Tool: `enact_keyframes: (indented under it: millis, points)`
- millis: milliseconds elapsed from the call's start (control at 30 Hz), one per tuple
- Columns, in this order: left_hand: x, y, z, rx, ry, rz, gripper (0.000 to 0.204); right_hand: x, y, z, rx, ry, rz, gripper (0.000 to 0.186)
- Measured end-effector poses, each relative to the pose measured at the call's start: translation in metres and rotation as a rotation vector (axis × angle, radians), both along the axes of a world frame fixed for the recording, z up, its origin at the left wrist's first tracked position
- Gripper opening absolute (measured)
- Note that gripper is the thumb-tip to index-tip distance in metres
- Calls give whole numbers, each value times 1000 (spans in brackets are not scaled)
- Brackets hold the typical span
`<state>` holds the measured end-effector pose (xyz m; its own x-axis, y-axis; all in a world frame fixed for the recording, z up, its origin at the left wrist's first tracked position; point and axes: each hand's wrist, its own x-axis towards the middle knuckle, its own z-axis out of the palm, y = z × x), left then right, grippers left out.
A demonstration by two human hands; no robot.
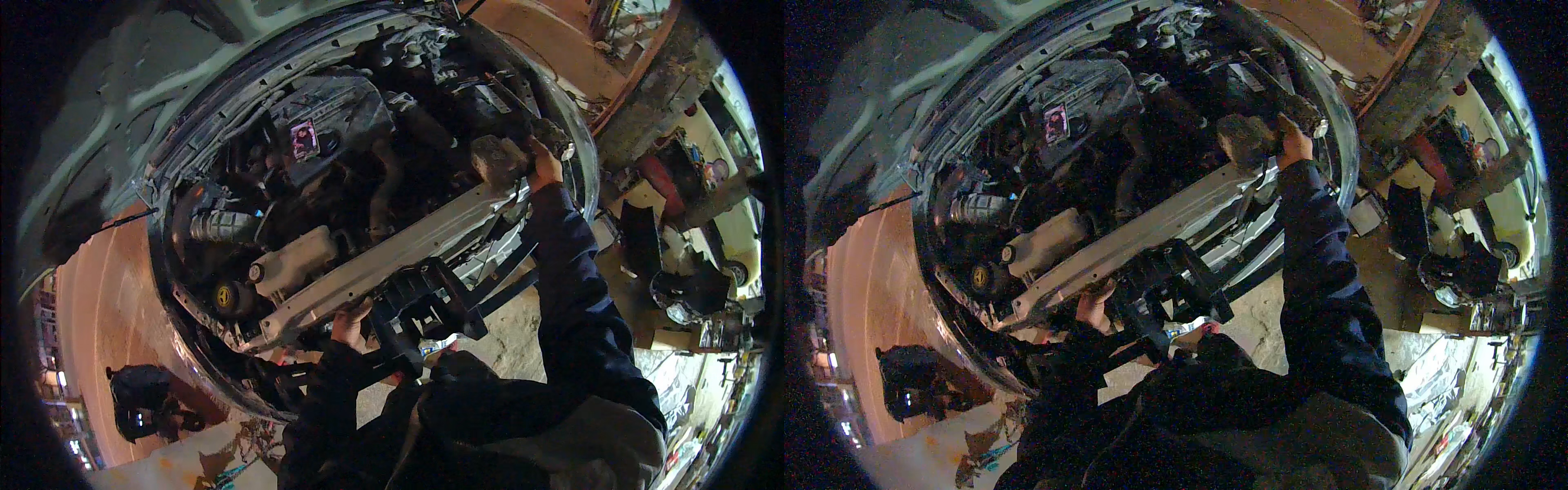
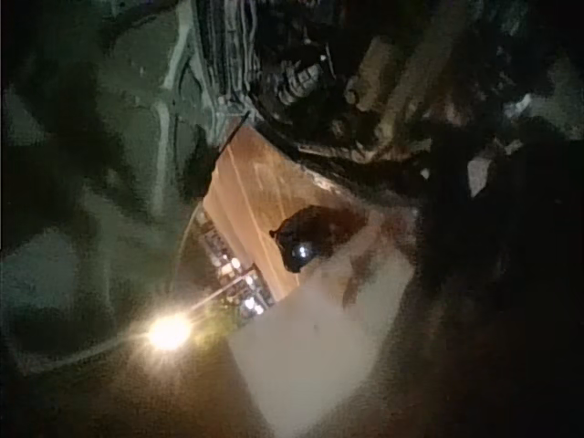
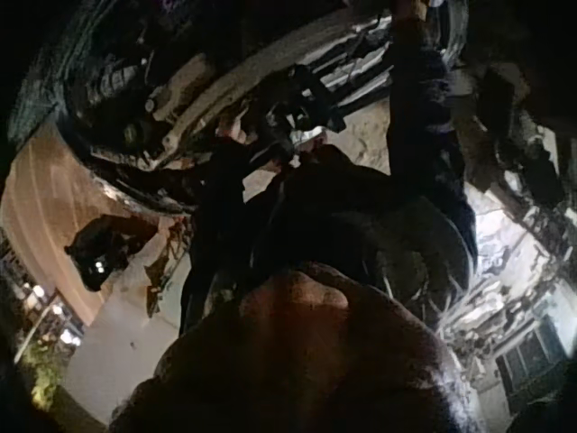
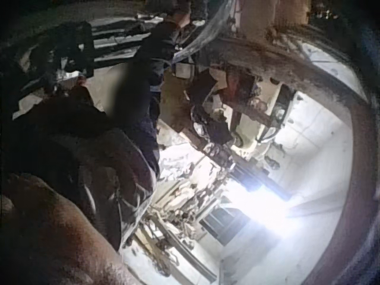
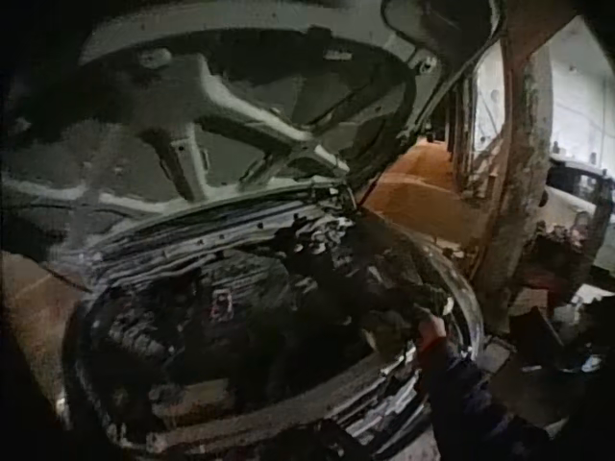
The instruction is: The person retrieves a bolt from a cluttered workbench, then uses a power impact wrench to remove bolts from the front radiator support of a car with its hood open. After removing the bolts, the person lifts and removes the radiator support assembly and closes the hood.
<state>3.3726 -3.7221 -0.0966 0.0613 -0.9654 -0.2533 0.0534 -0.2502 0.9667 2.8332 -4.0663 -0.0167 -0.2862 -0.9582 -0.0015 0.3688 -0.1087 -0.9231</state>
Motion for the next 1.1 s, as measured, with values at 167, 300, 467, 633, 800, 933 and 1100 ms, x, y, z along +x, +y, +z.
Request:
enact_keyframes:
  millis: [167,300,467,633,800,933,1100]
  points:
    - [18,0,-9,-720,-640,-293,39,2,-15,20,144,-445,199,32]
    - [6,-6,7,-178,-488,-174,45,-10,15,46,56,-173,131,25]
    - [-11,-9,35,131,-103,21,46,-9,150,79,53,-83,-155,25]
    - [-22,-12,63,-15,-154,-27,42,13,348,94,179,-159,-336,32]
    - [-26,-12,54,192,579,22,36,27,532,21,-72,-669,261,41]
    - [-13,-15,34,-492,-419,-215,39,83,652,-37,76,-399,-52,45]
    - [-17,-16,35,-128,-70,-156,54,151,709,-73,221,-200,39,55]
